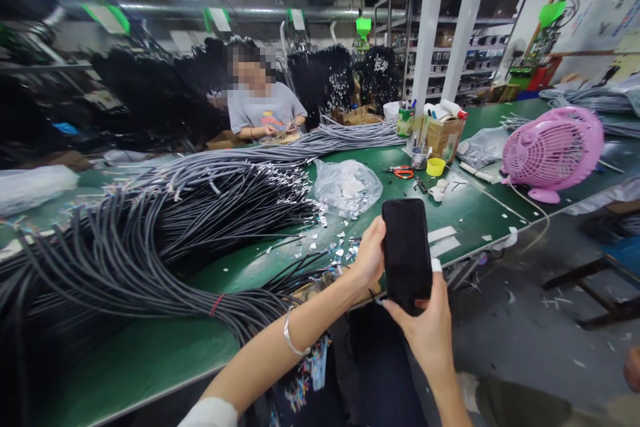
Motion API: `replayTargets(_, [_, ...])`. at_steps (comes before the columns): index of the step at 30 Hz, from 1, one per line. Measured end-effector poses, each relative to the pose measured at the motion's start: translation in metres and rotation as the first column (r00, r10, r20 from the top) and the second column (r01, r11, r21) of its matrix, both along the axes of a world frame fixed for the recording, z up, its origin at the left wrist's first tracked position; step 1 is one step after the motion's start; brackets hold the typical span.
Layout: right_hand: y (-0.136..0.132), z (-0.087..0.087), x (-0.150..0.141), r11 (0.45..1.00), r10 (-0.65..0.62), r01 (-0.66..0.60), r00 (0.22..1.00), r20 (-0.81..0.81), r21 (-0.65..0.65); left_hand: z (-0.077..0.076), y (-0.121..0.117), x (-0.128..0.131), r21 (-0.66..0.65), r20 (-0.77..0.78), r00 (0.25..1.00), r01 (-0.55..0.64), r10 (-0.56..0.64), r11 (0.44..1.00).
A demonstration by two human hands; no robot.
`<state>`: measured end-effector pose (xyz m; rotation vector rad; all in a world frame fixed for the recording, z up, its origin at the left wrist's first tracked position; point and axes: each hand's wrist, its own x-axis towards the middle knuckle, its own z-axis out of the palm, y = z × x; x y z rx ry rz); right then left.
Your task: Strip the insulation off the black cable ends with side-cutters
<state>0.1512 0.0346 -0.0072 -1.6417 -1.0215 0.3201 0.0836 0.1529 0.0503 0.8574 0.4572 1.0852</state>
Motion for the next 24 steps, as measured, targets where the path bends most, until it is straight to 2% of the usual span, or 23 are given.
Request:
replayTargets(2, [0.002,0.001,-0.006,0.994,-0.093,0.104,0.969,0.228,-0.038,-0.001,-0.003,0.002,-0.017,0.019,1.0,0.011,-0.011,1.0])
replayTargets(4, [0.004,0.001,-0.011,0.987,-0.153,0.161,0.923,0.352,0.005,0.0,-0.005,0.004,-0.026,0.04,0.999,0.031,-0.03,0.999])
replayTargets(9, [0.012,0.003,-0.01,0.946,-0.311,0.235,0.851,0.424,0.221,0.012,-0.007,0.001,-0.034,0.084,0.985,0.155,-0.152,0.987])
replayTargets(13, [0.017,0.018,0.009,0.925,-0.359,0.242,0.807,0.468,0.293,0.028,-0.005,-0.011,-0.081,0.009,0.969,0.247,-0.247,0.966])
replayTargets(15, [0.019,0.023,0.026,0.933,-0.348,0.256,0.825,0.445,0.253,0.034,-0.004,-0.018,-0.086,-0.075,0.974,0.207,-0.213,0.975])
replayTargets(17, [0.021,0.018,0.047,0.944,-0.33,0.292,0.849,0.413,0.154,0.037,-0.003,-0.023,-0.069,-0.138,0.975,0.164,-0.172,0.984])
replayTargets(20, [0.022,-0.003,0.083,0.934,-0.315,0.356,0.858,0.407,-0.029,0.035,0.0,-0.026,-0.062,-0.167,0.975,0.138,-0.147,0.988])
replayTargets(24, [0.019,-0.033,0.135,0.904,-0.33,0.41,0.85,0.41,-0.122,0.031,0.004,-0.023,-0.062,-0.199,0.97,0.132,-0.142,0.989])
